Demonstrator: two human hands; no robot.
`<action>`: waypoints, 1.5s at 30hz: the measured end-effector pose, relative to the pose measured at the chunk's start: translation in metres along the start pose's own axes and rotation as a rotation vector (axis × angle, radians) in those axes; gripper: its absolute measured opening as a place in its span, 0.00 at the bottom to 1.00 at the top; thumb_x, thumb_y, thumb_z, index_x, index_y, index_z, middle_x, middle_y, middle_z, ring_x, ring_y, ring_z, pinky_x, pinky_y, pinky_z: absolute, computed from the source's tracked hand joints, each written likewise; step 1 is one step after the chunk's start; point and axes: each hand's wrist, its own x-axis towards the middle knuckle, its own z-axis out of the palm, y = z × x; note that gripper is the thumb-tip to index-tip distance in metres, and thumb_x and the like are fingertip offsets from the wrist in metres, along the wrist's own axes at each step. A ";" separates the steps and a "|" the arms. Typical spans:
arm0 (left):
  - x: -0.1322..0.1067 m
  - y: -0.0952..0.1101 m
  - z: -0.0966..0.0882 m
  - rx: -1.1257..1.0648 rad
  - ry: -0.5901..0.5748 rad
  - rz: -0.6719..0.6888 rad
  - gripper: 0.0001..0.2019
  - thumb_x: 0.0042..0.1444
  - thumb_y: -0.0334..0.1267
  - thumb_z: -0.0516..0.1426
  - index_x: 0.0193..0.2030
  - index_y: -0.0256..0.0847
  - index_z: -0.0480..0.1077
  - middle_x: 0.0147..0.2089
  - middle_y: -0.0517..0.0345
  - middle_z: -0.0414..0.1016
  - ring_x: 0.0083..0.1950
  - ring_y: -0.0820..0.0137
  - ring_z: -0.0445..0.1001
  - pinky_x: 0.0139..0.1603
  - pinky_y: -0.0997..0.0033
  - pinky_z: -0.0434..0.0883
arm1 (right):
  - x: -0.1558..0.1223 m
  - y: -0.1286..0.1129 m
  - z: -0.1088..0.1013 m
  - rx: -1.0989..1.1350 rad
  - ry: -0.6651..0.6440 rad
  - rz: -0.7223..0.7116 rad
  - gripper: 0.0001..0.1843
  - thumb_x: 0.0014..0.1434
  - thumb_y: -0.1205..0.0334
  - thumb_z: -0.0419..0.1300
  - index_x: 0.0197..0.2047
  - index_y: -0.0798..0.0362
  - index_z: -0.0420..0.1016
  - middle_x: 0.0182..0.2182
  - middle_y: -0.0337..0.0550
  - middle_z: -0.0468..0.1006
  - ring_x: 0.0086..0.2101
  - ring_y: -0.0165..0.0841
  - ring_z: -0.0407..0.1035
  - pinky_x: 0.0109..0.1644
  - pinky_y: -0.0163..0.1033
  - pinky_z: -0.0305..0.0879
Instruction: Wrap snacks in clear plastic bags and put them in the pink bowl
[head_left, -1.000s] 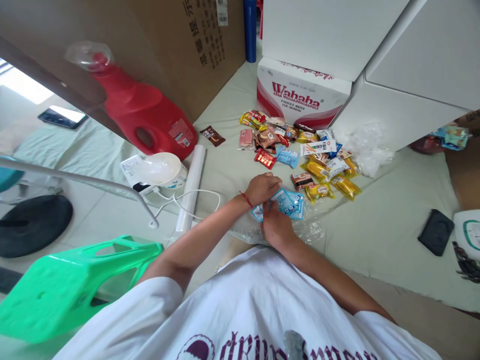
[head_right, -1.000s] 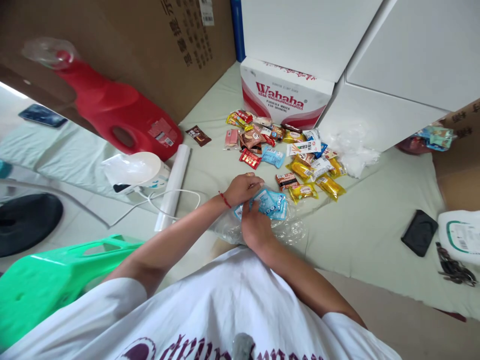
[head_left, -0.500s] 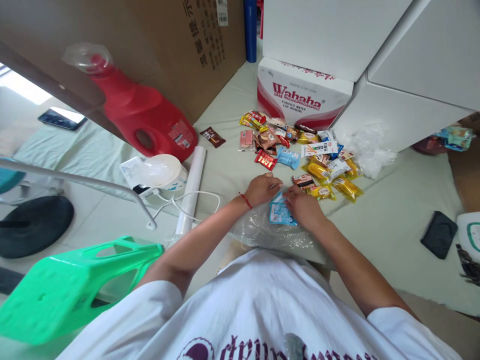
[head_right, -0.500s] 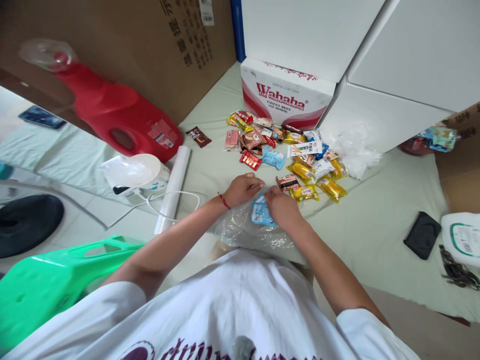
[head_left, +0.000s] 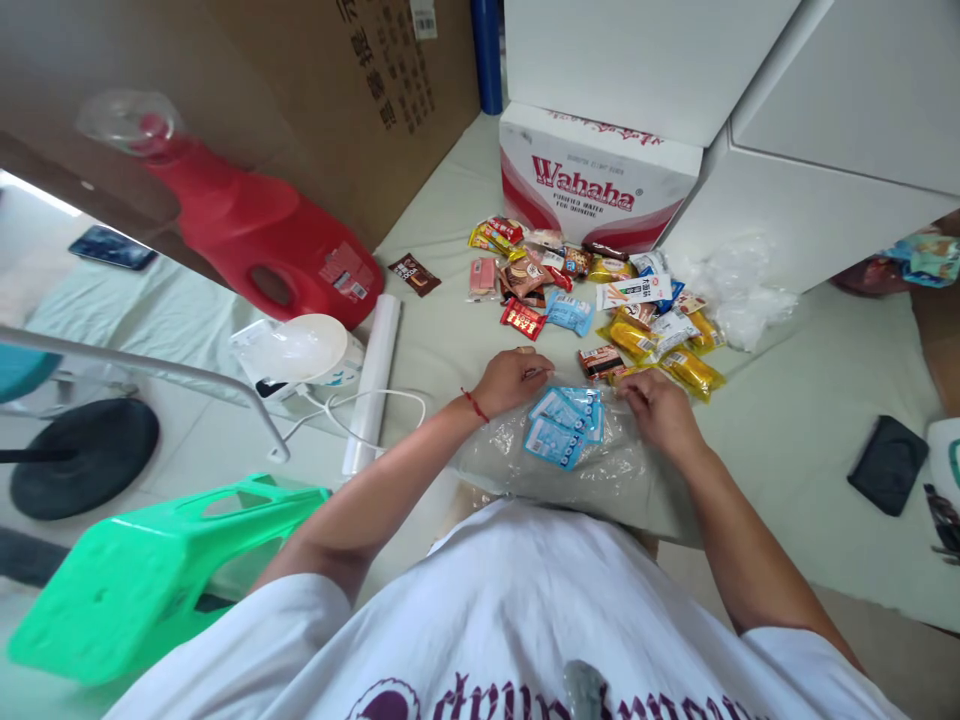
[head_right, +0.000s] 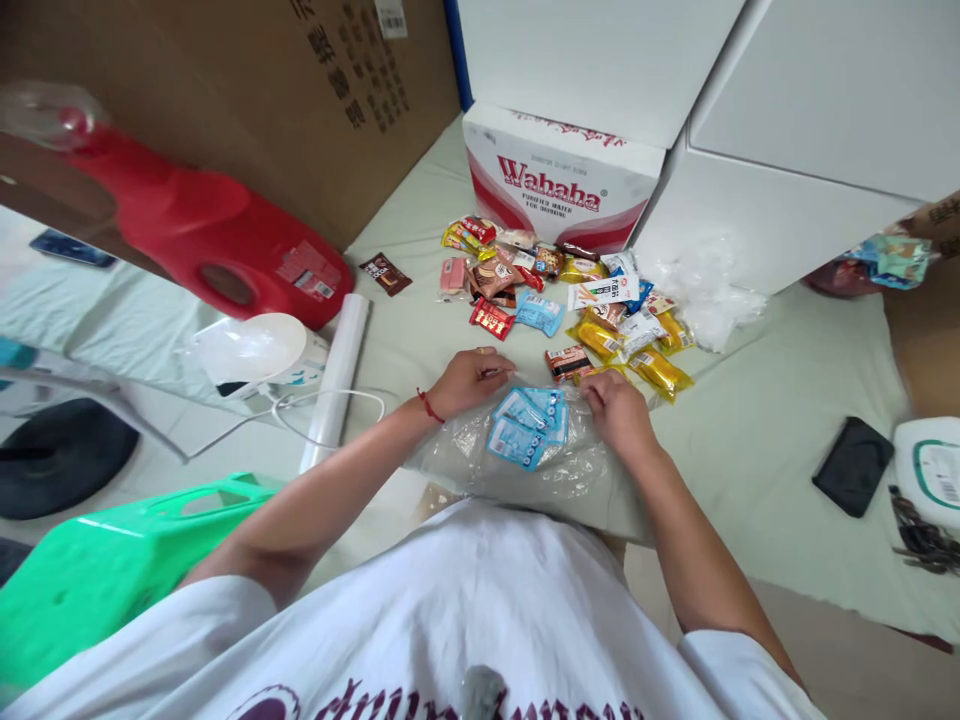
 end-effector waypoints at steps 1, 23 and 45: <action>0.000 0.000 0.000 -0.009 0.005 -0.005 0.11 0.64 0.38 0.57 0.40 0.41 0.81 0.32 0.57 0.75 0.34 0.70 0.70 0.37 0.70 0.65 | 0.001 0.002 -0.004 0.048 0.038 -0.005 0.11 0.67 0.61 0.55 0.40 0.52 0.78 0.39 0.47 0.78 0.39 0.38 0.73 0.46 0.42 0.69; -0.078 0.012 0.027 0.490 -0.241 0.195 0.24 0.68 0.62 0.50 0.41 0.41 0.72 0.40 0.49 0.76 0.42 0.63 0.74 0.40 0.66 0.66 | -0.068 0.011 -0.001 0.061 -0.073 -0.269 0.15 0.71 0.65 0.52 0.47 0.51 0.81 0.42 0.48 0.78 0.40 0.35 0.74 0.42 0.38 0.73; -0.086 0.019 0.053 0.521 0.042 0.163 0.14 0.69 0.36 0.52 0.49 0.48 0.79 0.40 0.51 0.81 0.44 0.61 0.75 0.46 0.57 0.63 | -0.102 0.005 0.013 -0.054 0.009 -0.289 0.16 0.69 0.69 0.52 0.50 0.53 0.80 0.43 0.51 0.79 0.42 0.39 0.71 0.45 0.44 0.71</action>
